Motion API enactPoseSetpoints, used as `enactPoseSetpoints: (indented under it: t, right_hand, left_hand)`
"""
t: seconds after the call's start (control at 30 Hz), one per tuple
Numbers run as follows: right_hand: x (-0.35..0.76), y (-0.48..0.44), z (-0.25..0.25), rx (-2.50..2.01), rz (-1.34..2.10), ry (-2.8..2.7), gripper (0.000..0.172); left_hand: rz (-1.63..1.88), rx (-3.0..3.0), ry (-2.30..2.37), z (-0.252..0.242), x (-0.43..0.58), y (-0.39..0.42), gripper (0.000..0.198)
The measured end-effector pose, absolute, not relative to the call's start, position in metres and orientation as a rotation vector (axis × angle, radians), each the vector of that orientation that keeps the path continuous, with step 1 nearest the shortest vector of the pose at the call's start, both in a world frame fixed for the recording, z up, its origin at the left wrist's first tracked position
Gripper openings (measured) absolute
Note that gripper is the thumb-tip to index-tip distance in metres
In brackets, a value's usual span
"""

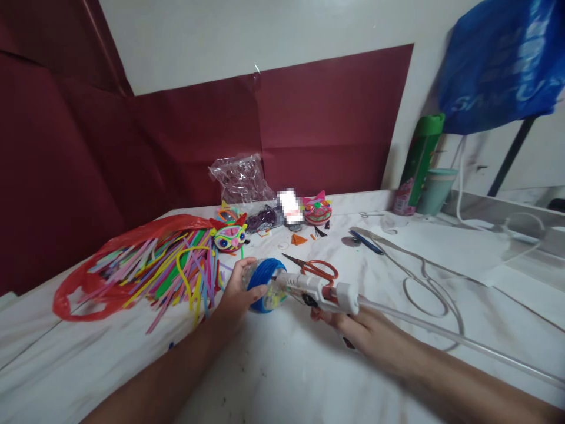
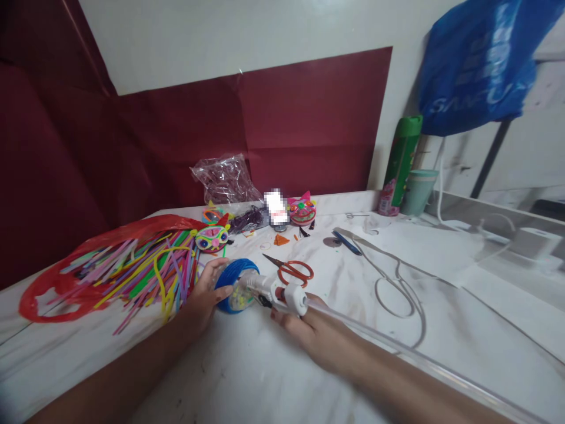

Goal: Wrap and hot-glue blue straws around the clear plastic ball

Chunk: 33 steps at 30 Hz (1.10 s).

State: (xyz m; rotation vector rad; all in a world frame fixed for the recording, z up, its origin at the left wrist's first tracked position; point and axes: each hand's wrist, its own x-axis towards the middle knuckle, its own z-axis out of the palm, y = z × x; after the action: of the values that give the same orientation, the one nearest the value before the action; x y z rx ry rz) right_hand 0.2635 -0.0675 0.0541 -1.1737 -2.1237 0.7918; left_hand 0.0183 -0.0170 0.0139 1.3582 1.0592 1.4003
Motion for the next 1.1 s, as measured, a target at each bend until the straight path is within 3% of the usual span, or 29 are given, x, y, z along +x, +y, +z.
enactPoseSetpoints:
  t: [0.33,0.53,1.1]
  right_hand:
    - [0.2653,-0.0666,0.049,-1.375,1.002,-1.973,0.04]
    - [0.2649,-0.0656,0.0449,-1.271,0.94,-2.018,0.037]
    - [0.2655,-0.0659,0.044,-1.364,1.011,-1.967,0.04]
  left_hand:
    - [1.475,1.508,1.247,0.0125,0.0155,-0.0199,0.062]
    - [1.592,1.501,1.273,0.0175,0.016,-0.0223,0.061]
    - [1.492,1.571,1.257,0.0101,0.0115,-0.0174,0.062]
